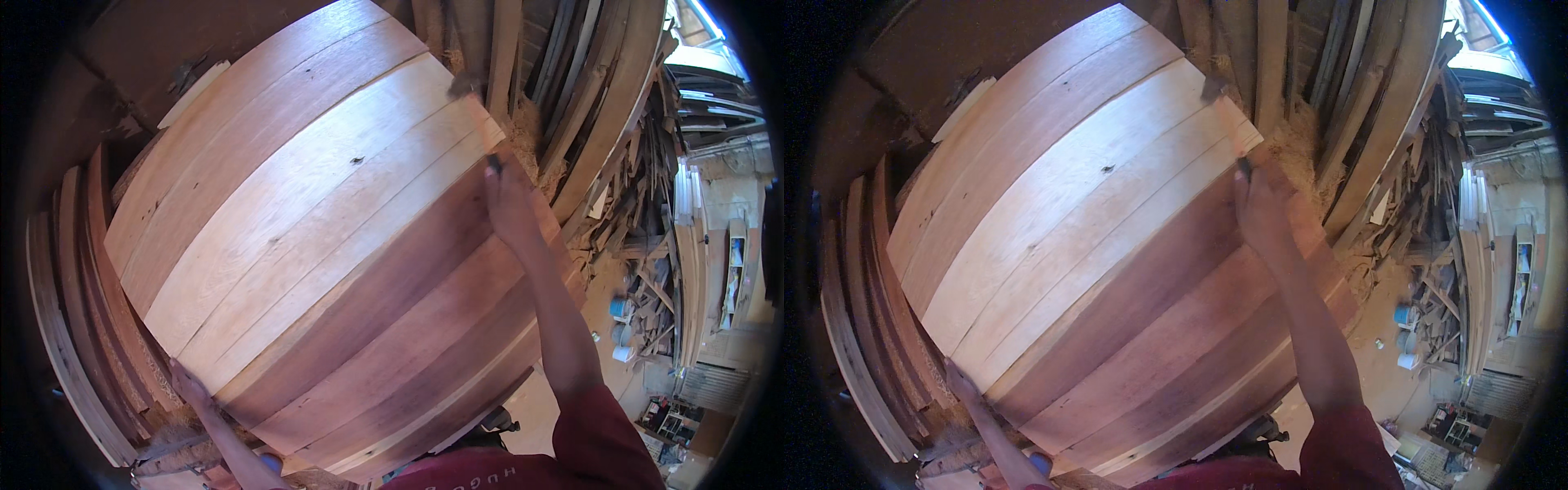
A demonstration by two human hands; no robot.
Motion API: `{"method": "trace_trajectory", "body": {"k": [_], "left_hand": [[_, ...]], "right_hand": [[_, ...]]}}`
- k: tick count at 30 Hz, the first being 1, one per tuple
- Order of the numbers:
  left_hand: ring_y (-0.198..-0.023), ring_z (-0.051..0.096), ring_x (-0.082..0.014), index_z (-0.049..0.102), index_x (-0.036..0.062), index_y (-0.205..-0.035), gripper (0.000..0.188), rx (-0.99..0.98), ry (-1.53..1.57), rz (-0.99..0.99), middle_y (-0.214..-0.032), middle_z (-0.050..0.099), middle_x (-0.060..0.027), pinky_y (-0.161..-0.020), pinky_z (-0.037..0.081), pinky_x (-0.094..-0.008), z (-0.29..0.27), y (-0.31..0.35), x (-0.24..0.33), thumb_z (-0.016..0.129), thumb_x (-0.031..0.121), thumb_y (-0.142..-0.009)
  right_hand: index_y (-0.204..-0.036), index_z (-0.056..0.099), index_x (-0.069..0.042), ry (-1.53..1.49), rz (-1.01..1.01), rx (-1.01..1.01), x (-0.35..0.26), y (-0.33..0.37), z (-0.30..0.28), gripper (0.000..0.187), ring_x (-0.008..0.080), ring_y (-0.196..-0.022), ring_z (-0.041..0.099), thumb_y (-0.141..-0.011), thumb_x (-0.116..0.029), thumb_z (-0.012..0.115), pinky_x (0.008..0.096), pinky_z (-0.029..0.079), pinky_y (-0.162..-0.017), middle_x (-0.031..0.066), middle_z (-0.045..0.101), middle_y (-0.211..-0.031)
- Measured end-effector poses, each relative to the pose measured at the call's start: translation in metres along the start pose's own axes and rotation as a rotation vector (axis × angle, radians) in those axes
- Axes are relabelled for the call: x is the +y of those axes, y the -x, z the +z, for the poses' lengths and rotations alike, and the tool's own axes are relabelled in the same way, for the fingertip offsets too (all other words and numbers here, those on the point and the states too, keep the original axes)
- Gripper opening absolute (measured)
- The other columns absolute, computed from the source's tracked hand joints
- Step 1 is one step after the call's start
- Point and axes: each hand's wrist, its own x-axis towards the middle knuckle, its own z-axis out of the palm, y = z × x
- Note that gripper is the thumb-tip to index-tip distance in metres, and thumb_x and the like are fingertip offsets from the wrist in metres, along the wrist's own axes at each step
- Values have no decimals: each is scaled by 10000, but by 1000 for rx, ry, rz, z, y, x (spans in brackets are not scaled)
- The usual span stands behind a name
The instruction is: The person assembles a wood panel by hammering the edges of several planks together to join them on a workbench and then sorts the remaining individual planks.
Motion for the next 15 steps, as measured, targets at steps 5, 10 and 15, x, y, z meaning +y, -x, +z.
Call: {"method": "trace_trajectory", "body": {"k": [5, 10, 15], "left_hand": [[-1036, 550, -178, 569, -58, -1221, 530, -35, 62, 8, -1157, 615, -115, -934, 430, -316, 19, 9, 28, 432, 424, -1047], [-1008, 557, -169, 581, -54, -1187, 511, 7, 170, 9, -1120, 628, -103, -908, 442, -307, 15, 11, 29, 426, 413, -1052], [-932, 572, -141, 610, -36, -1157, 459, 12, 22, -8, -1044, 651, -71, -847, 459, -274, 22, 12, 28, 428, 374, -1059]], "right_hand": [[-1135, 519, 36, -51, 106, -118, 3, -8, -12, 381, 460, -935, 602, -1035, -322, 438, 482, 461, -828, 294, 620, -950], [-1196, 513, 8, -175, 81, -75, -27, 1, -37, 397, 483, -971, 585, -1037, -343, 416, 524, 450, -850, 295, 622, -998], [-1129, 525, 24, 36, -69, 184, -7, -2, -11, 413, 401, -832, 650, -1026, -368, 450, 448, 474, -726, 281, 623, -883]]}}
